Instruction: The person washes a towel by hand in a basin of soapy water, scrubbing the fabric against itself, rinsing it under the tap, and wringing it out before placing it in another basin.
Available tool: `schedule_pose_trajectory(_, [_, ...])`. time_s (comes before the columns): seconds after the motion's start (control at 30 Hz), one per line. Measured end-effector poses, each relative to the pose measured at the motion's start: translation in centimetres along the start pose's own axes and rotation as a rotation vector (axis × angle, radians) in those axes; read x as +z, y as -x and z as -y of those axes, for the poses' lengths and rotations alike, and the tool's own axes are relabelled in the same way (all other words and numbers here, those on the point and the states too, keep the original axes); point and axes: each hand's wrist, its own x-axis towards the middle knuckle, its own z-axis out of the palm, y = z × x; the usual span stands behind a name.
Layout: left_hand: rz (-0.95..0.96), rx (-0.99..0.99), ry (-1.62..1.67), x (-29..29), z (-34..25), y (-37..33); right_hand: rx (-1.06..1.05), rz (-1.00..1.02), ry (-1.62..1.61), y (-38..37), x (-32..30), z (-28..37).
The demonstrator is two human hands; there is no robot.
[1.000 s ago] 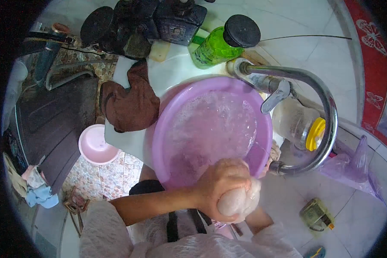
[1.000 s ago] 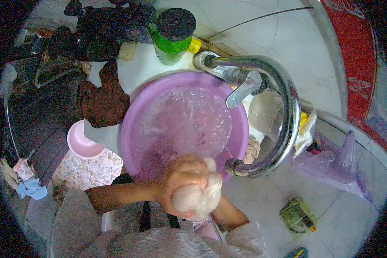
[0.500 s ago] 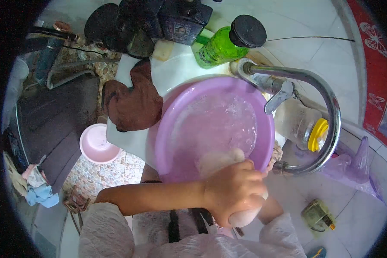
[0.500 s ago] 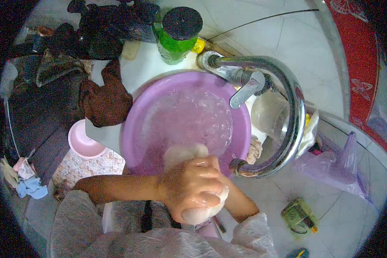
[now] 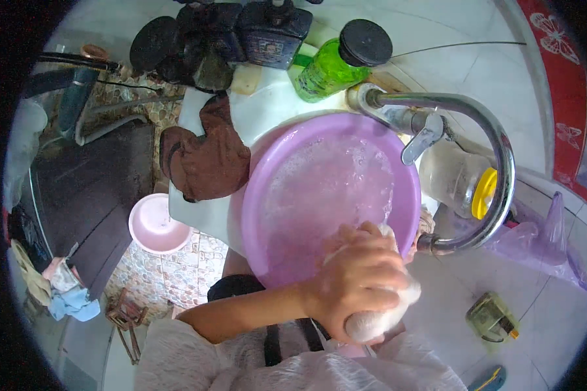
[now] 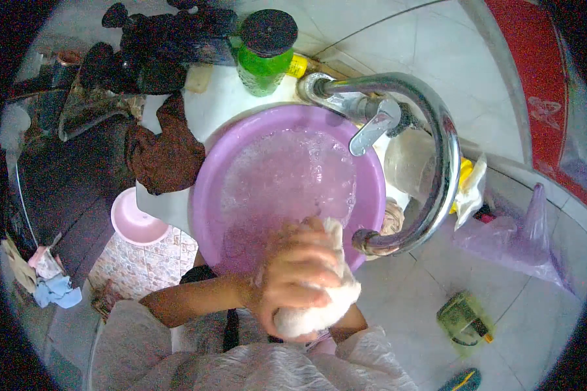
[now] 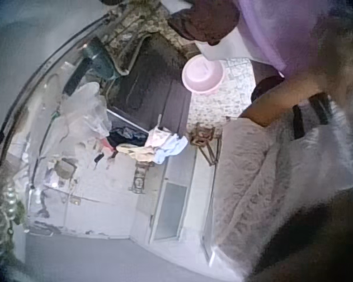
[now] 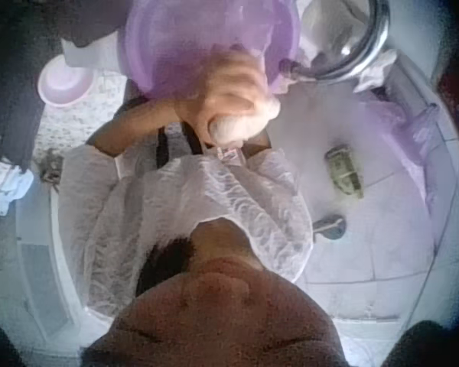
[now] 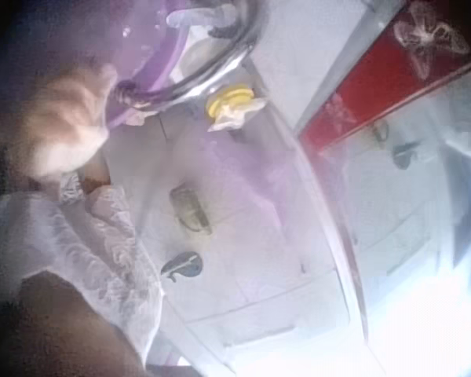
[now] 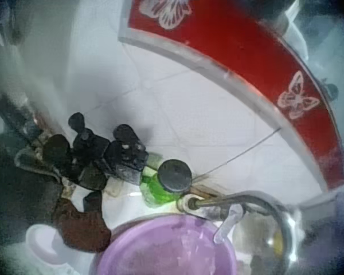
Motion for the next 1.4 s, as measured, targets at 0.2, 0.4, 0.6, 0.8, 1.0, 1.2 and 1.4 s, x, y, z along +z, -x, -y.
schedule_pose_trajectory(0.2, [-0.047, -0.156, -0.173, -4.4, 0.5, 2.1, 0.010, 0.121, -0.097, -1.0, -1.2, 1.7])
schedule_pose_trajectory(0.4, [-0.337, -0.573, 0.091, -3.3, 1.3, 4.7, -0.159, -0.529, 0.391, 1.8, 7.9, 1.1])
schedule_pose_trajectory(0.6, [-0.692, -1.148, 0.816, -0.5, 4.1, 5.5, -0.856, -0.112, 1.653, 3.0, 7.9, 1.8])
schedule_pose_trajectory(0.8, [-0.668, -1.523, 1.308, -1.7, 5.1, 3.8, -1.182, 0.563, 1.749, 0.0, 9.2, 4.6])
schedule_pose_trajectory(1.0, [-0.417, -1.427, 1.181, -0.2, 7.2, 5.2, -1.039, 0.815, 1.907, -0.5, 10.0, 5.7])
schedule_pose_trajectory(1.2, [0.159, -1.451, 0.915, 0.4, 7.7, 2.5, -1.002, 0.970, 1.811, 0.4, 9.7, 6.7])
schedule_pose_trajectory(1.4, [0.058, -1.817, 1.436, 1.3, 9.5, 4.2, -0.888, 1.050, 1.799, -0.4, 9.8, 7.1])
